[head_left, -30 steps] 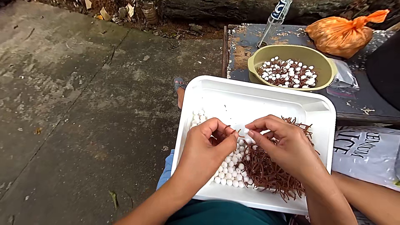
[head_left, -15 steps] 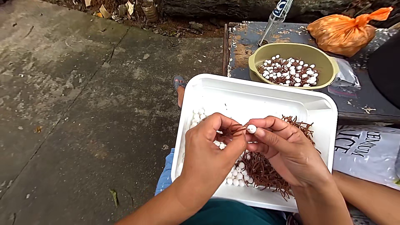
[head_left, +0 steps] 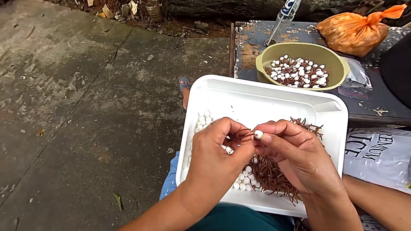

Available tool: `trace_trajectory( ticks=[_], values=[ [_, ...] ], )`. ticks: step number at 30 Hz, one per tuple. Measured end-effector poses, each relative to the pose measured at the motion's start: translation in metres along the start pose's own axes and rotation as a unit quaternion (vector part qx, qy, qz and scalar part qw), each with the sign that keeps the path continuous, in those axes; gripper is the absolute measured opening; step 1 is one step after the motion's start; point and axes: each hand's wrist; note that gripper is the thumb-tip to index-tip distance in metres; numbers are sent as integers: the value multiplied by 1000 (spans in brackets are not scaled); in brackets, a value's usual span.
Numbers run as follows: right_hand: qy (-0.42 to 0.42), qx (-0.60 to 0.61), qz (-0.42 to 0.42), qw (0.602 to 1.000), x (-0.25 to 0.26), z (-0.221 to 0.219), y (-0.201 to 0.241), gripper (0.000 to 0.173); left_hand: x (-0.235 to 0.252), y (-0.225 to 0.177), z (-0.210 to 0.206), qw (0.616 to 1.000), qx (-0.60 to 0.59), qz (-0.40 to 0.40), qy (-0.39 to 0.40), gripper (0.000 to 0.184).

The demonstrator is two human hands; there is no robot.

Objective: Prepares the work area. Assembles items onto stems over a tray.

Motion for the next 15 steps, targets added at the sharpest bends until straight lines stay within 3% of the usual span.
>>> trace_trajectory(
  ticks=[9,15],
  values=[
    [-9,-81,52,995,-3,-3,0,9,-1,-2,-2,998,-45,50,-1,3],
    [-62,-125,81,987,-5,-12,-3,12,0,-1,-4,996,-64,56,-5,4]
  ],
)
Point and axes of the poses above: each hand's wrist, its own x-axis towards the middle knuckle, its own z-axis out of the back of the hand, y = z × x, and after that the axes turned 4 degrees about -x, right-handed
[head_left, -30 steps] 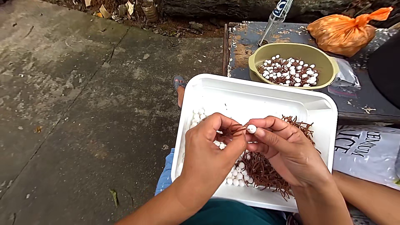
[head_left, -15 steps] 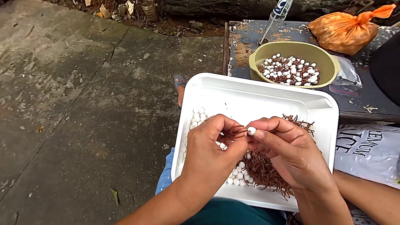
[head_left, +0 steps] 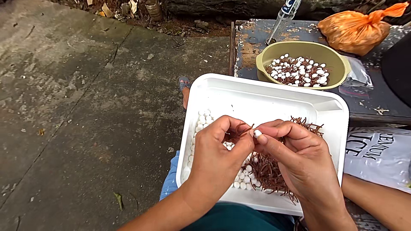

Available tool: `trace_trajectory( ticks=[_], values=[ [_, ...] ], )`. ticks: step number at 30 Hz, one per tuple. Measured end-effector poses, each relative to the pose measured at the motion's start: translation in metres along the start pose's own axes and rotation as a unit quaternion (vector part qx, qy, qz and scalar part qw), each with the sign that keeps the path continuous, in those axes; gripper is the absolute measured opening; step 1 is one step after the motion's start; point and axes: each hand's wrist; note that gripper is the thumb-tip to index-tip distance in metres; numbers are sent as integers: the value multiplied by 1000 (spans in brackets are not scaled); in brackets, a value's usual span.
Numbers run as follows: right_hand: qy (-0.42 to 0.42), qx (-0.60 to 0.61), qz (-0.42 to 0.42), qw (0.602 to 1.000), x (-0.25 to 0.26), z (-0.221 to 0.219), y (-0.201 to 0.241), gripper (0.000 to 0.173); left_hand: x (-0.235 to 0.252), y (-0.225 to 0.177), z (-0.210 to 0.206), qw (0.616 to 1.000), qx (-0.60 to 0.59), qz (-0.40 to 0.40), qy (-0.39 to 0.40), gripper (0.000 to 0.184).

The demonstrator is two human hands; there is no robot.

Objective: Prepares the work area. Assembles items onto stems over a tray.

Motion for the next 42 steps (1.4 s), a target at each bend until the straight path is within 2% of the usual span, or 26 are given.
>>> trace_trajectory(
  ticks=[8,28,42],
  values=[
    [-42,18,9,999,-4,-8,-1,10,-2,0,-4,998,-58,30,-14,5],
    [-46,7,17,999,-7,-8,-2,8,-3,2,-8,988,-116,98,-17,6],
    [-70,4,37,997,-7,-14,-4,9,-4,3,-12,984,-146,101,-32,6]
  ],
)
Point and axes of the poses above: each hand's wrist, its own x-axis towards the middle knuckle, its own z-axis out of the back of the hand, y = z × x, and after that the axes turned 4 degrees about -x, right-handed
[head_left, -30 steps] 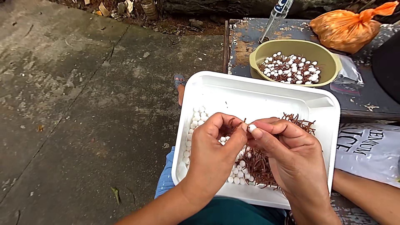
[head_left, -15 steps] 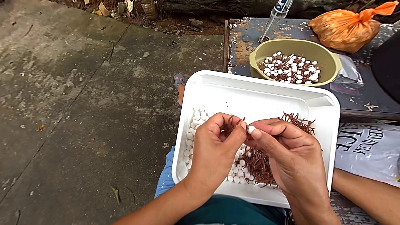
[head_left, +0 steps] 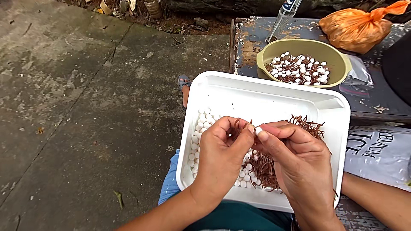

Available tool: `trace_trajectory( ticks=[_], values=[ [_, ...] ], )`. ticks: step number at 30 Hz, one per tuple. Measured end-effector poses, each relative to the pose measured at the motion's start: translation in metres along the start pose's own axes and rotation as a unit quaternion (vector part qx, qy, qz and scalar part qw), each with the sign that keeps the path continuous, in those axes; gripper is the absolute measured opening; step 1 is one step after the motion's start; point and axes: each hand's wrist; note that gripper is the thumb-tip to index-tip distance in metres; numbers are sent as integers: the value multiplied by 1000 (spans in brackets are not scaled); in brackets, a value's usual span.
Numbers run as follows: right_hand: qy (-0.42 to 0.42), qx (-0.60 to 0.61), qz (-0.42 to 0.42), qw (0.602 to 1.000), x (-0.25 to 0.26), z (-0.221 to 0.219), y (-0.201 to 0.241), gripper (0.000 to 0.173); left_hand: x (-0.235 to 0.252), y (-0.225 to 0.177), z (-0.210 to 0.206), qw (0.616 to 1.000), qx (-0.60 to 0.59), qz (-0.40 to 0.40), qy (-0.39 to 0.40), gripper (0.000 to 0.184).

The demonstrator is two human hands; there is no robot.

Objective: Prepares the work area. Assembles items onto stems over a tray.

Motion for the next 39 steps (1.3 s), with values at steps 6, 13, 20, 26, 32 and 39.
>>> trace_trajectory(
  ticks=[6,13,20,26,32,39],
  values=[
    [1,-6,-12,1000,0,0,-1,10,1,2,2,1000,6,0,6,5],
    [75,-223,46,971,23,25,5,17,18,-7,26,999,44,11,29,6],
    [153,-537,104,823,18,25,-22,13,17,-11,34,999,38,35,13,7],
    [143,-229,-45,962,24,33,-5,13,13,-13,32,997,47,51,35,5],
    [170,76,-198,962,26,32,5,26,8,-11,25,991,62,85,82,5],
    [136,93,-193,967,21,29,2,18,7,-11,24,987,58,103,105,7]
  ],
)
Point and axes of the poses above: each hand's wrist, its own x-axis towards the middle knuckle, its own z-axis out of the back of the hand, y = z × x, and after that the axes turned 4 degrees about -x, right-handed
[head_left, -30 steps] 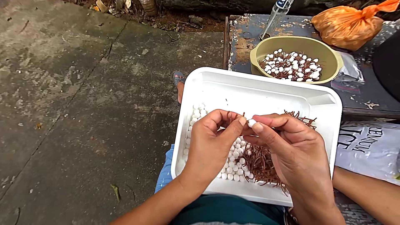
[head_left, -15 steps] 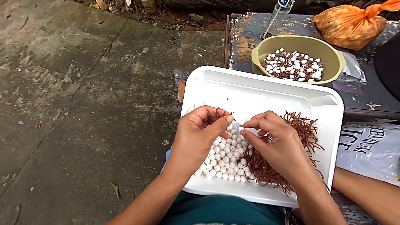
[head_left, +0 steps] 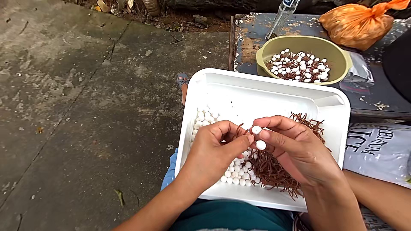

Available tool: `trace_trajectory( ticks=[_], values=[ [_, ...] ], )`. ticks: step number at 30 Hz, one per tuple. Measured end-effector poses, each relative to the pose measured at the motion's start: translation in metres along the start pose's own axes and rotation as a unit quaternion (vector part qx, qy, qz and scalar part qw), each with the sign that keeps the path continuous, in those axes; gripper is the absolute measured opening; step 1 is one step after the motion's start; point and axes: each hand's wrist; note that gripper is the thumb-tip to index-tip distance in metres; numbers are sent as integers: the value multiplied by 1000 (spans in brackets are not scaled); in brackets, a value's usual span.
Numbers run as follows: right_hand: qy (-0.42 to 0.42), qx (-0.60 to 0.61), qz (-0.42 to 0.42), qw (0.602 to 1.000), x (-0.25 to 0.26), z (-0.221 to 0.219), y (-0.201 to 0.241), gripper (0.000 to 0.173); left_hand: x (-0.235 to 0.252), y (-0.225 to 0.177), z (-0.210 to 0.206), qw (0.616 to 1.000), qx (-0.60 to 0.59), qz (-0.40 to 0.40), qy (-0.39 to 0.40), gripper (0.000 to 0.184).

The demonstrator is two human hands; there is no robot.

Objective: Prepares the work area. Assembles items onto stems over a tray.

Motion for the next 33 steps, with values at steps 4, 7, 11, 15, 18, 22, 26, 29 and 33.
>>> trace_trajectory(
  ticks=[4,7,11,15,18,22,26,29,33],
  values=[
    [4,-3,-4,1000,0,2,1,15,0,-1,0,1000,12,4,3,7],
    [16,-23,-1,1000,0,5,2,14,0,0,1,1000,23,7,11,7],
    [32,-74,20,997,1,9,4,12,0,-1,2,999,45,13,18,6],
    [47,-179,66,981,1,13,9,13,-1,-1,1,997,66,25,16,6],
    [48,-250,81,964,-1,11,13,13,-2,-2,-1,994,102,29,10,6],
    [70,-278,86,954,0,12,14,11,-4,1,-2,993,114,27,14,6],
    [70,-251,76,962,2,18,15,10,-1,-3,1,995,89,38,30,1],
    [52,-181,50,981,1,21,15,12,2,-9,6,996,40,57,62,16],
    [37,-157,46,986,0,23,14,12,5,-10,10,995,-29,74,56,21]
  ],
)
Point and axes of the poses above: each hand's wrist, its own x-axis towards the middle knuckle, its own z-axis out of the back of the hand, y = z × x, and after that the axes turned 4 degrees about -x, right-handed
